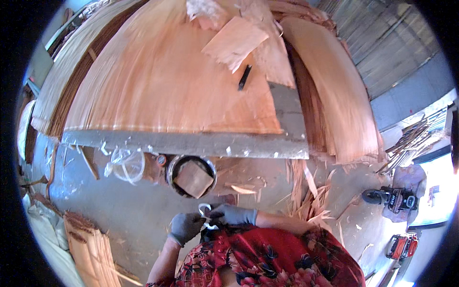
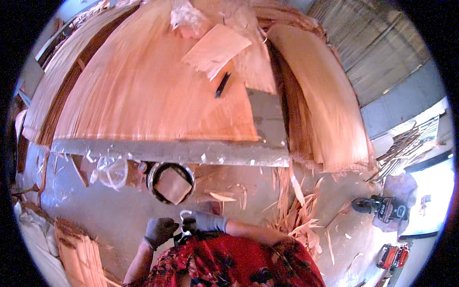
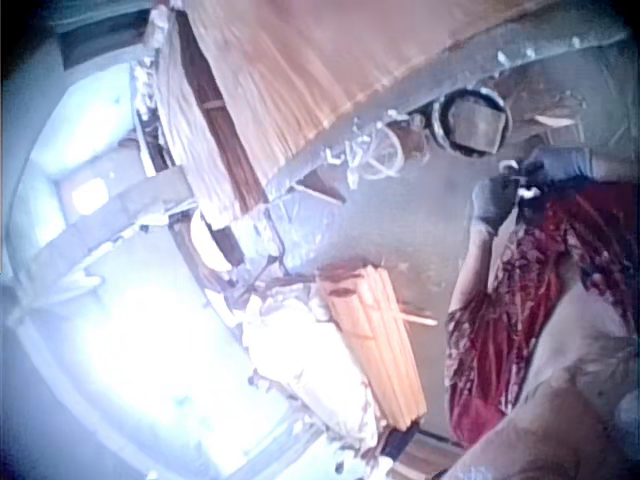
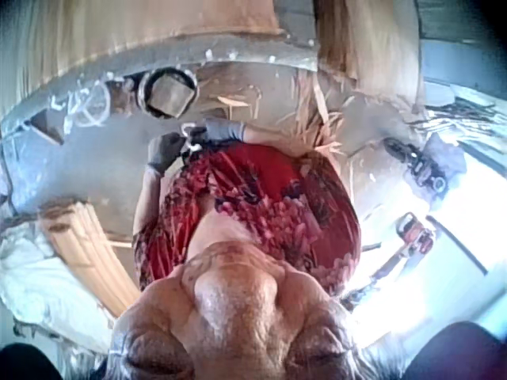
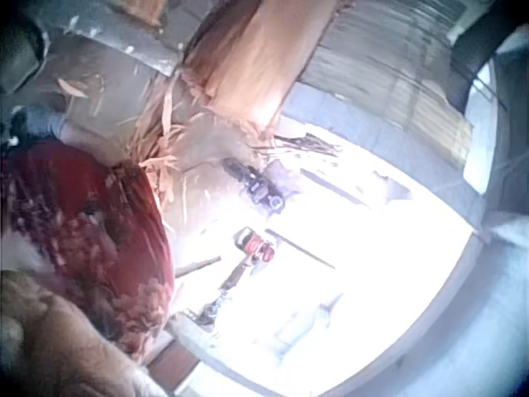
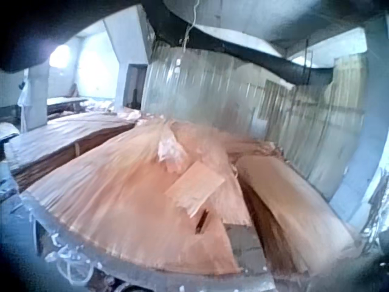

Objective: The person applies thin wood veneer sheets to a large curved surface. They smooth the veneer, trim excess material with a utility knife, and secure the sheets with white tape.

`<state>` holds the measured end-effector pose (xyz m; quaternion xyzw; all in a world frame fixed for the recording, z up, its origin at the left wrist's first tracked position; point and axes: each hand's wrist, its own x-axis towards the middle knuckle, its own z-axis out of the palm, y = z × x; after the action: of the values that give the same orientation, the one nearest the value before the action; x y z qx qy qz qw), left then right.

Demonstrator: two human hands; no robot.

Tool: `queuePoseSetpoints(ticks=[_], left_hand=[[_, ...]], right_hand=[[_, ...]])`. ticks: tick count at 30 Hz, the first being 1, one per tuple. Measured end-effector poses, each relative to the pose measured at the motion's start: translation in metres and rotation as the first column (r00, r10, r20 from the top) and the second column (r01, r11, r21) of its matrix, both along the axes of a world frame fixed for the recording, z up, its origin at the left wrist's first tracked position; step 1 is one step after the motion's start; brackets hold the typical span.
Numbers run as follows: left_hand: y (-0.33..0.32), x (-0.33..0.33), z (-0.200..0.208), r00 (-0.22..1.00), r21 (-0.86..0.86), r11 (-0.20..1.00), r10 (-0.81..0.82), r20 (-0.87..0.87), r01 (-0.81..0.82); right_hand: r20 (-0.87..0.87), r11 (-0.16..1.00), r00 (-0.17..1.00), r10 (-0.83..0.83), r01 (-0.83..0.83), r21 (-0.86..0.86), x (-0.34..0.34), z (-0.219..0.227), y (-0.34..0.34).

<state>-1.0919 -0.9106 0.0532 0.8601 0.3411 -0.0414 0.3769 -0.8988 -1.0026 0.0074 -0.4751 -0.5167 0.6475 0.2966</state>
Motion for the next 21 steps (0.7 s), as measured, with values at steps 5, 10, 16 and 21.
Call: queuePoseSetpoints(ticks=[5,10,16,21], left_hand=[[0.023,0.026,0.005,0.996,0.465,0.882,0.046,0.072,-0.074],[0.065,0.033,0.031,0.945,0.723,0.627,0.308,0.113,-0.291],[0.037,0.119,0.04,0.891,0.835,0.454,0.444,0.09,-0.311],[-0.001,0.202,0.058,0.832,0.716,0.537,0.544,0.112,-0.447]], right_hand=[[0.316,0.987,0.947,0.064,-0.013,-0.161,0.059,0.007,-0.048],[0.549,0.985,0.823,-0.144,0.173,-0.002,0.18,0.001,-0.137],[0.826,0.947,0.497,-0.266,0.293,0.129,0.352,-0.046,-0.283],[0.964,0.885,0.186,-0.191,0.456,0.088,0.452,-0.055,-0.345]])
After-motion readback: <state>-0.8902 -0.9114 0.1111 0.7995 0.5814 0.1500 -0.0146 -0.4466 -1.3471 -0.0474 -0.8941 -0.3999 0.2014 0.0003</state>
